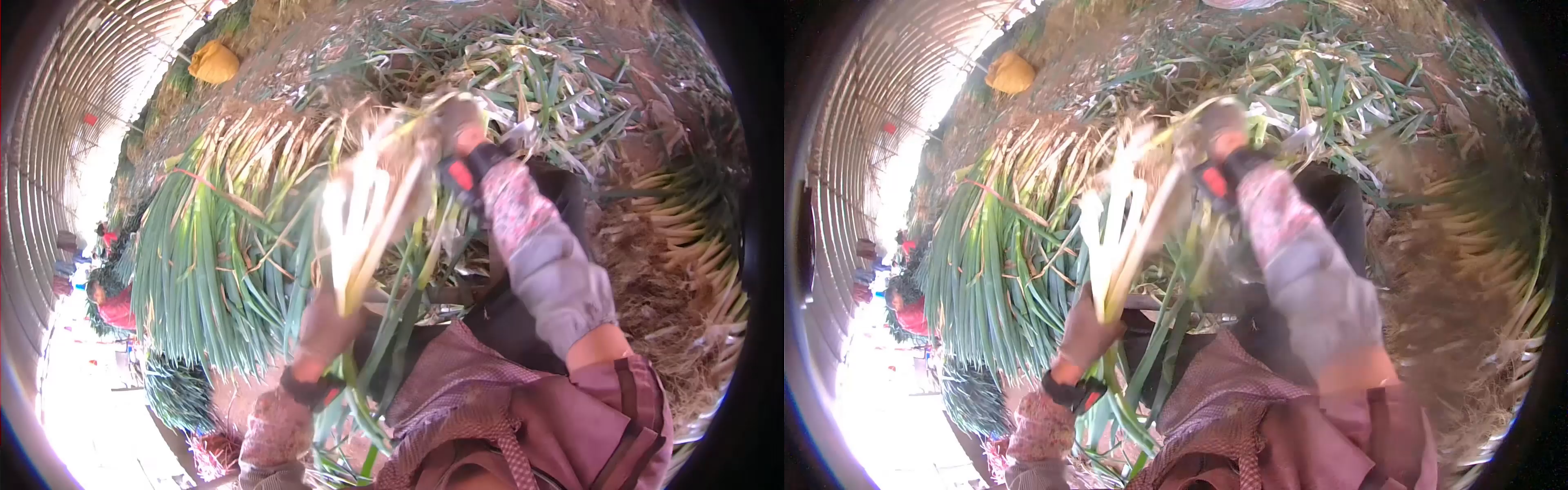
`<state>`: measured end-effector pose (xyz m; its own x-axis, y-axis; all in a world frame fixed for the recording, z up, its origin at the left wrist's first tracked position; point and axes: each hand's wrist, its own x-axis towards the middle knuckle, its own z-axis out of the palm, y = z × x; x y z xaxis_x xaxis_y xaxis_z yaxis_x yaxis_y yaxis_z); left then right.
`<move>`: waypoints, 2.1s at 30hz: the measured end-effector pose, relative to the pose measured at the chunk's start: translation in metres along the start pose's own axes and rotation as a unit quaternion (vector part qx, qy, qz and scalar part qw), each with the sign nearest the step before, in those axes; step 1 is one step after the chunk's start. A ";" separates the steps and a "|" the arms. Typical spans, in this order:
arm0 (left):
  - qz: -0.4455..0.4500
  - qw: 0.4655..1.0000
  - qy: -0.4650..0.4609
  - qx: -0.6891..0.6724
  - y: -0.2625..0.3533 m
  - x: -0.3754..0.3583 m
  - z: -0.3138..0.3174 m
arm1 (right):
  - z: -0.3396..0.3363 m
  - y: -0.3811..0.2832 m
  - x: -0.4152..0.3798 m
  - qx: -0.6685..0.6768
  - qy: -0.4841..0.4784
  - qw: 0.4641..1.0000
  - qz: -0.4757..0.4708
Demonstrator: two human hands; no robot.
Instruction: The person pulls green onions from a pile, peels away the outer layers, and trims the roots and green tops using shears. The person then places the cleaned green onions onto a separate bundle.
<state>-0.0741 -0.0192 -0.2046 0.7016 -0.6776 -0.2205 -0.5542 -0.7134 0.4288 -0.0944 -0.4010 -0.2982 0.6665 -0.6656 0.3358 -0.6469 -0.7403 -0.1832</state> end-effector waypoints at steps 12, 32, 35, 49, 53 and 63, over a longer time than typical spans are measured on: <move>-0.022 0.999 0.034 -0.033 -0.140 -0.078 0.054 | -0.028 0.114 0.046 0.199 -0.115 0.972 0.053; -0.147 0.988 0.048 0.001 -0.136 -0.070 0.085 | -0.036 -0.170 -0.072 0.527 -0.318 0.777 -0.132; -0.141 0.988 0.058 -0.002 -0.133 -0.065 0.082 | -0.016 -0.205 -0.131 0.385 -0.322 0.800 -0.328; -0.050 0.944 0.056 -0.320 -0.174 -0.056 0.082 | -0.031 -0.132 -0.074 0.414 -0.340 0.818 -0.209; -0.061 0.934 0.000 -0.353 -0.145 -0.055 0.050 | 0.012 -0.184 -0.164 0.377 -0.471 0.772 -0.198; -0.127 0.920 -0.001 -0.372 -0.186 -0.071 0.063 | 0.117 -0.135 -0.093 0.018 -0.026 0.943 -0.332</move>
<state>-0.0490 0.1504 -0.3235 0.7651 -0.5069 -0.3971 0.0869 -0.5299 0.8436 -0.0260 -0.2506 -0.4129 0.9381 -0.0566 0.3418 -0.0672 -0.9976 0.0192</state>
